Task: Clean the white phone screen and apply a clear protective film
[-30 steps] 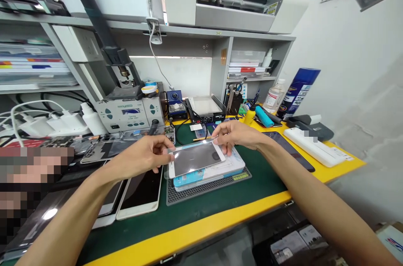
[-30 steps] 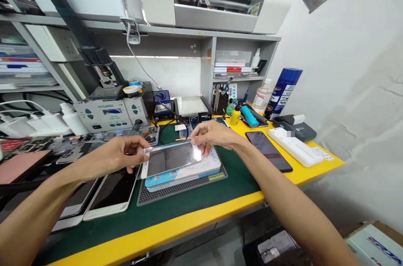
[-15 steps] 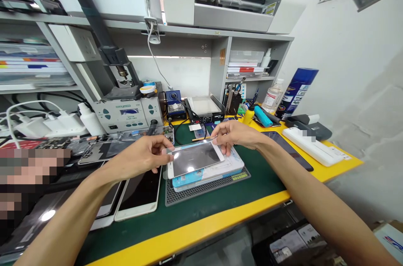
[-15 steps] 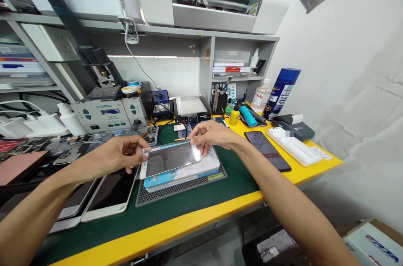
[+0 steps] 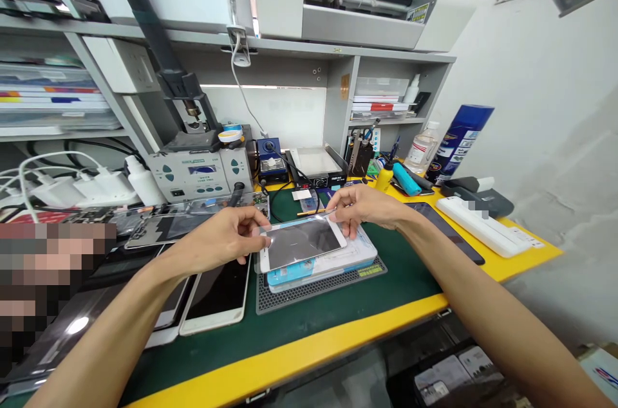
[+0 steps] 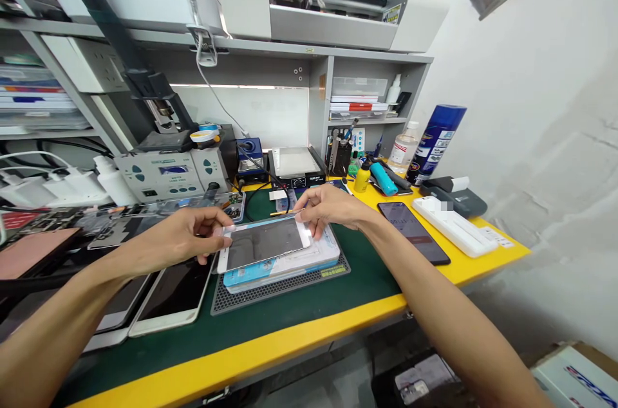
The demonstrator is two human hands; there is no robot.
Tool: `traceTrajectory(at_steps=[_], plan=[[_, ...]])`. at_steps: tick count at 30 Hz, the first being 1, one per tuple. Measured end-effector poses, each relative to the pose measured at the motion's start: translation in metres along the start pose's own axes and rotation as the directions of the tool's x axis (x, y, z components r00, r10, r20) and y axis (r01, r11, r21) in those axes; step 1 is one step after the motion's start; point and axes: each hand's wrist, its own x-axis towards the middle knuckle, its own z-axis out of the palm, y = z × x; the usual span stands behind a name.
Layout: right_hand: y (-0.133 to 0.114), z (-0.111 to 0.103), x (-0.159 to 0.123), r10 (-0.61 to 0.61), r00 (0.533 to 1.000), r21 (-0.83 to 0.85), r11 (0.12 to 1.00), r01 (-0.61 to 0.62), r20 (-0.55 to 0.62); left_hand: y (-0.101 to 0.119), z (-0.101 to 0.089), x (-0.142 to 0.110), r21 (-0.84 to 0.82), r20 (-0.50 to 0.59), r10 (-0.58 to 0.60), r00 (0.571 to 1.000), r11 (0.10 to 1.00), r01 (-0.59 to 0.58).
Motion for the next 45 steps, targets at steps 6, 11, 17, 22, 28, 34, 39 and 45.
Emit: traceTrajectory(at_steps=[6,11,17,22,28,34,39,45], plan=[[0.004,0.000,0.002,-0.006,1.000,0.002,1.000,0.006,-0.006,-0.001,0.000,-0.001,0.004,0.003,0.002,1.000,1.000,-0.002],[0.008,-0.002,0.005,-0.019,1.000,-0.014,1.000,0.019,-0.002,0.002,0.000,-0.001,-0.003,0.002,0.001,1.000,1.000,-0.001],[0.005,0.000,0.003,-0.014,1.000,-0.066,0.998,0.013,-0.013,0.002,0.001,-0.001,0.027,-0.005,0.008,1.000,1.000,-0.008],[0.001,0.003,0.000,-0.008,1.000,-0.094,0.996,0.006,-0.025,0.000,0.000,-0.002,0.053,-0.006,0.016,1.000,0.998,-0.016],[-0.003,0.006,0.000,0.029,0.998,-0.112,0.993,-0.036,-0.060,0.001,0.001,-0.003,0.067,-0.022,0.012,1.000,0.998,-0.010],[-0.010,0.010,-0.002,0.057,0.995,-0.137,0.988,-0.067,-0.080,-0.002,0.001,-0.001,0.049,-0.026,0.019,0.999,0.999,-0.018],[-0.009,0.011,-0.002,0.056,0.995,-0.135,0.989,-0.067,-0.085,-0.002,0.001,-0.001,0.045,-0.023,0.026,0.999,0.999,-0.025],[-0.010,0.012,-0.002,0.068,0.992,-0.139,0.987,-0.082,-0.107,0.003,0.001,-0.002,0.052,-0.032,0.006,0.999,0.999,-0.004]])
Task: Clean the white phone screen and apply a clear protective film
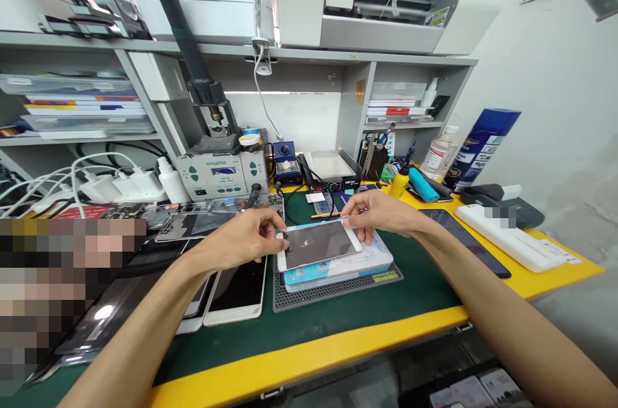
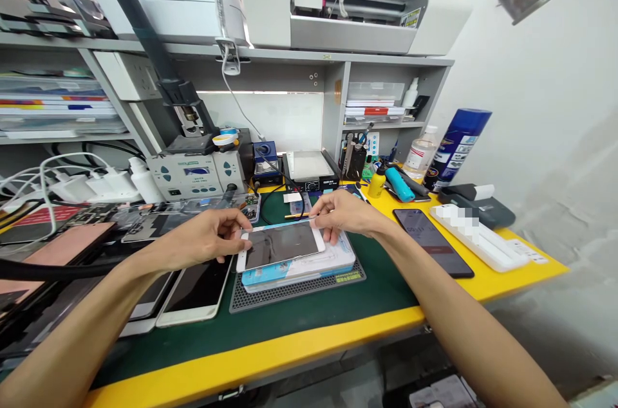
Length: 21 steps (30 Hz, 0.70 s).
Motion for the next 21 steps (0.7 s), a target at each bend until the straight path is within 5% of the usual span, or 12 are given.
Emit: traceTrajectory(at_steps=[21], plan=[[0.0040,0.0000,0.0023,-0.004,1.000,-0.007,1.000,0.004,0.004,-0.0083,0.0002,0.0018,-0.024,0.004,0.005,1.000,1.000,-0.005]])
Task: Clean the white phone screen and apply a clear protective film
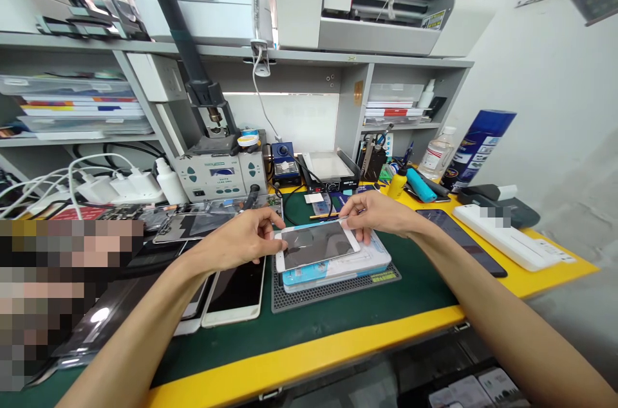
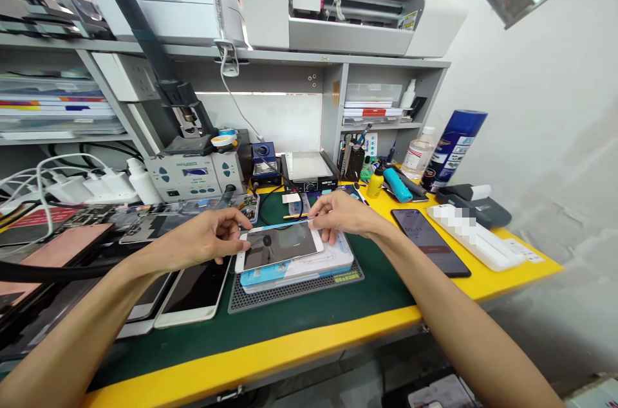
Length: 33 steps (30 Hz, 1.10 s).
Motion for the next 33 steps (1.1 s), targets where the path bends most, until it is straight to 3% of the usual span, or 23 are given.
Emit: traceTrajectory(at_steps=[33], plan=[[-0.0010,0.0042,0.0016,0.020,0.999,-0.006,1.000,-0.020,-0.044,0.0047,0.0002,-0.0010,0.005,0.019,-0.039,0.999,0.999,0.039]])
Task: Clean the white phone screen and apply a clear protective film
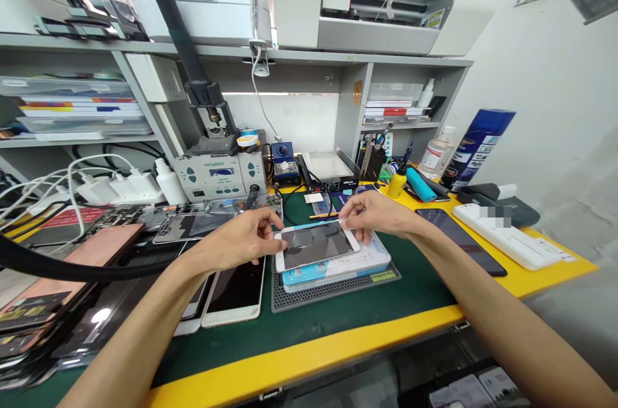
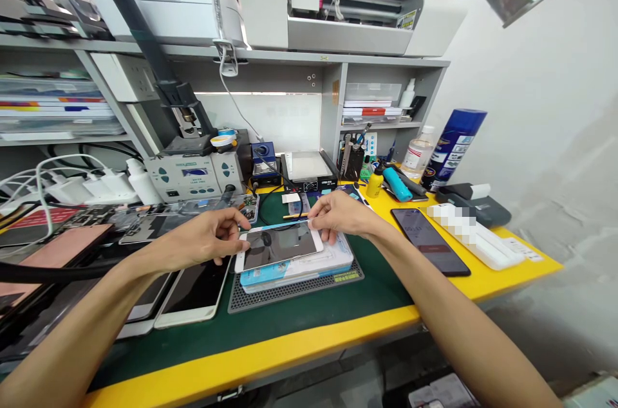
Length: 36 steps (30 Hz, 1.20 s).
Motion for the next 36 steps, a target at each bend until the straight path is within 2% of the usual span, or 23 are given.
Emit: traceTrajectory(at_steps=[18,36], plan=[[-0.0053,0.0027,-0.0027,0.010,0.999,-0.040,0.999,-0.011,-0.037,-0.0005,-0.0005,0.0005,-0.001,0.002,0.003,1.000,1.000,-0.003],[0.0011,0.0024,-0.0003,-0.004,0.999,-0.088,0.996,-0.001,-0.050,0.0011,0.0004,0.0005,-0.030,0.001,-0.002,1.000,1.000,0.002]])
